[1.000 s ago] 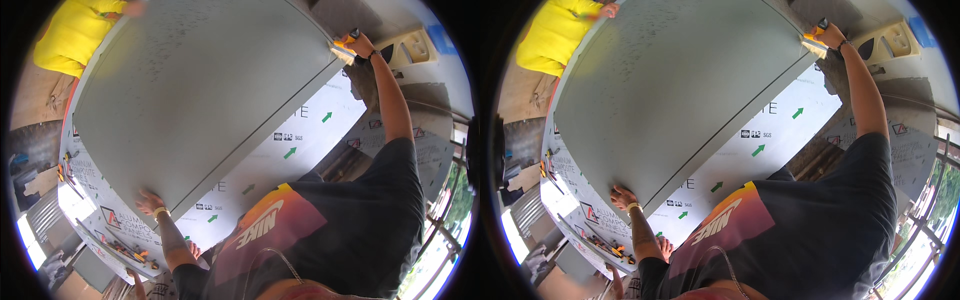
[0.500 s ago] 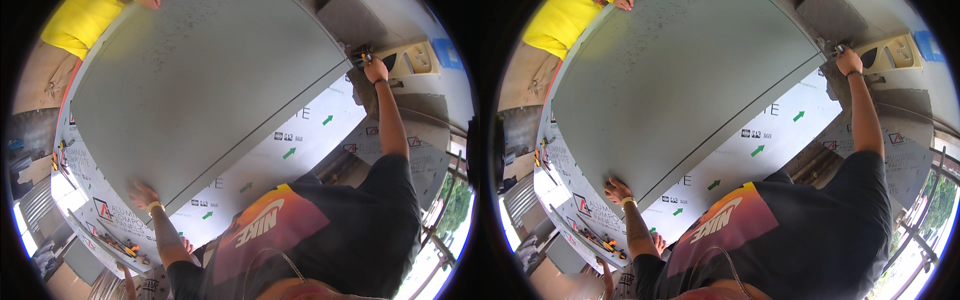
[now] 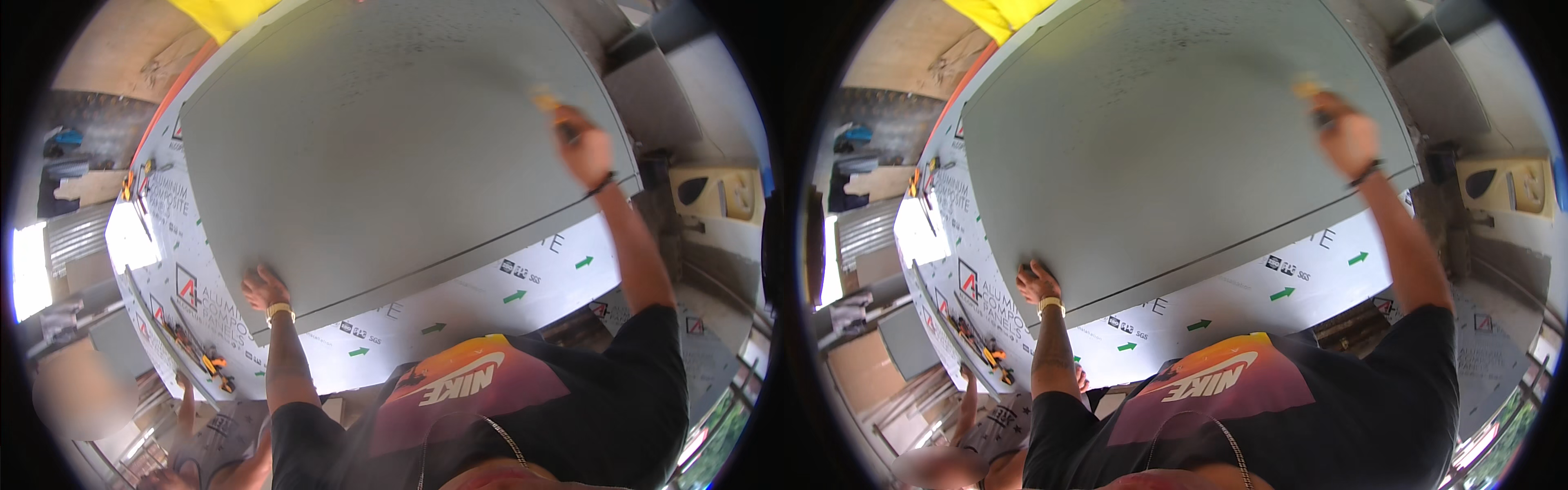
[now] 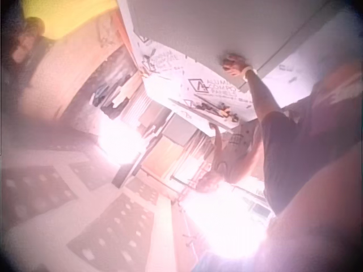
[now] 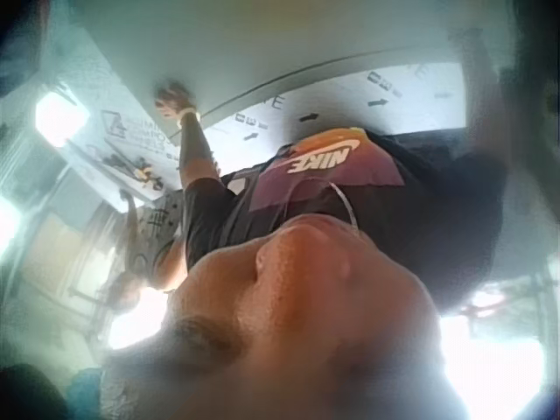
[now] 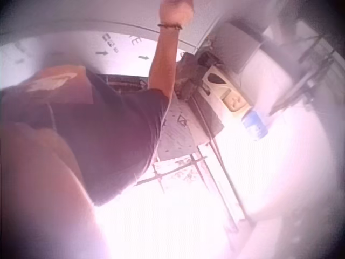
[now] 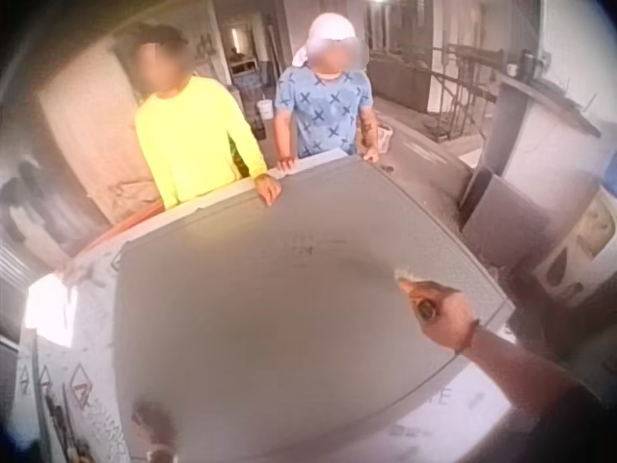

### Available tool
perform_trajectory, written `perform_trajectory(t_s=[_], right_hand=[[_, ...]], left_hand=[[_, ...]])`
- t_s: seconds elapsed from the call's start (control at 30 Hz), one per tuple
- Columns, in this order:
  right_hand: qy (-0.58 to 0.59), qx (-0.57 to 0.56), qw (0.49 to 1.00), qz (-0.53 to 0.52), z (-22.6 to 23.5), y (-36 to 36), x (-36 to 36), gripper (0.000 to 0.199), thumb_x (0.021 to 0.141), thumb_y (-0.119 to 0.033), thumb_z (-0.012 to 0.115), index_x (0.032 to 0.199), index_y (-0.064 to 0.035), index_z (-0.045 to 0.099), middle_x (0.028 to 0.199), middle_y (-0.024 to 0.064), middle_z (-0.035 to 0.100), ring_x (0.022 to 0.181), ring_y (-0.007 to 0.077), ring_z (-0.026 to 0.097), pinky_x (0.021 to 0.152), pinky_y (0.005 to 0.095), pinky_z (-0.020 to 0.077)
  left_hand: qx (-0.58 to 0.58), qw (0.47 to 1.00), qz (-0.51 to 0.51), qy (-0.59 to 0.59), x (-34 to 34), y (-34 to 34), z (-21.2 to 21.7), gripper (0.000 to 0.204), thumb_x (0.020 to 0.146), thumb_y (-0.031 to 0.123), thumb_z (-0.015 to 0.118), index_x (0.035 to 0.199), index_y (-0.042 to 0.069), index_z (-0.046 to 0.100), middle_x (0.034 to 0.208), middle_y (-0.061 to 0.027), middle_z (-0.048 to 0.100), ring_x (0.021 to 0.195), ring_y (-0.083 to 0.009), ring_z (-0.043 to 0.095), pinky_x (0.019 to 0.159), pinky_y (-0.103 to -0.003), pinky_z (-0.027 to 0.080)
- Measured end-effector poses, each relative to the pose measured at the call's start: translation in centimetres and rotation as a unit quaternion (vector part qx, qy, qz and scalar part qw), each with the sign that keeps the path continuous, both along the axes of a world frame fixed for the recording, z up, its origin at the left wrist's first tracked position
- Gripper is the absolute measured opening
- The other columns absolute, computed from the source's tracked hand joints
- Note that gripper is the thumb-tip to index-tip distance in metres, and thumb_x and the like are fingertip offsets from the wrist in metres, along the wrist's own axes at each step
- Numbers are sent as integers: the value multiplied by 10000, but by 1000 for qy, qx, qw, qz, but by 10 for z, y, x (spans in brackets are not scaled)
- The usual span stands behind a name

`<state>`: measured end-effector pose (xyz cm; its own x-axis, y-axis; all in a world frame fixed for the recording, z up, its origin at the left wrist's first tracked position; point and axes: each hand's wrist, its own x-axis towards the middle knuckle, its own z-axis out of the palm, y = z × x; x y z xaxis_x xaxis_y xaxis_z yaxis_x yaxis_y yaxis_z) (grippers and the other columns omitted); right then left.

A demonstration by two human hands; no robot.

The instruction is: The person aligns a metal trim piece along the edge of a large aluminum composite panel, then uses a yellow utility knife to score and cut the panel. They continue to position and secure the trim along the panel's edge while coworkers assist with holding and measuring.

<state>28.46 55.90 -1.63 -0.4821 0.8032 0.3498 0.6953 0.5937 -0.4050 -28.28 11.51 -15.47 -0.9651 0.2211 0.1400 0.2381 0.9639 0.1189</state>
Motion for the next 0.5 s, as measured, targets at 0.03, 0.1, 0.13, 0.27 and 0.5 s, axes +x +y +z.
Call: perform_trajectory(t_s=[0.03, 0.1, 0.13, 0.27, 0.5], right_hand=[[88, -82, 986, 119, -11, -36, -64, 311, 897, -62, 732, 1205, -98, 706, 1147, 159, 749, 979, 340, 745, 831, 380, 602], [245, -234, 875, 345, -38, -120, -203, 349, 877, -43, 740, 1216, -119, 706, 1129, 150, 744, 939, 316, 738, 829, 375, 591], [300, -232, 834, 400, -47, -166, -273, 320, 875, -61, 745, 1186, -124, 708, 1136, 143, 743, 958, 310, 736, 851, 381, 583], [167, -401, 748, 502, -45, -291, -428, 201, 965, -244, 653, 1117, -128, 713, 1153, 116, 746, 983, 337, 726, 868, 435, 572], [348, -281, 833, 324, -120, -136, -450, 307, 1014, -346, 602, 1029, -63, 718, 894, 144, 757, 836, 332, 732, 769, 434, 586]], left_hand=[[-9, 1000, -4, -5, -2, -1, -2, 641, 1049, 568, 467, 1520, 134, 477, 1575, -178, 430, 1453, -400, 407, 1148, -583, 344], [-7, 1000, -5, 11, -5, -7, -6, 633, 1047, 552, 475, 1517, 128, 480, 1567, -179, 436, 1427, -406, 439, 1143, -580, 355], [76, 997, -11, 4, -7, -12, -7, 633, 1047, 543, 474, 1516, 119, 476, 1552, -188, 449, 1403, -409, 461, 1131, -578, 372], [412, 911, -12, -19, -11, -31, -10, 667, 1056, 505, 456, 1546, 57, 394, 1478, -270, 509, 1310, -424, 554, 1071, -547, 468], [395, 919, -2, 16, -14, -30, -15, 771, 1070, 548, 451, 1543, -52, 349, 1533, -317, 442, 1391, -449, 495, 1145, -508, 430]])
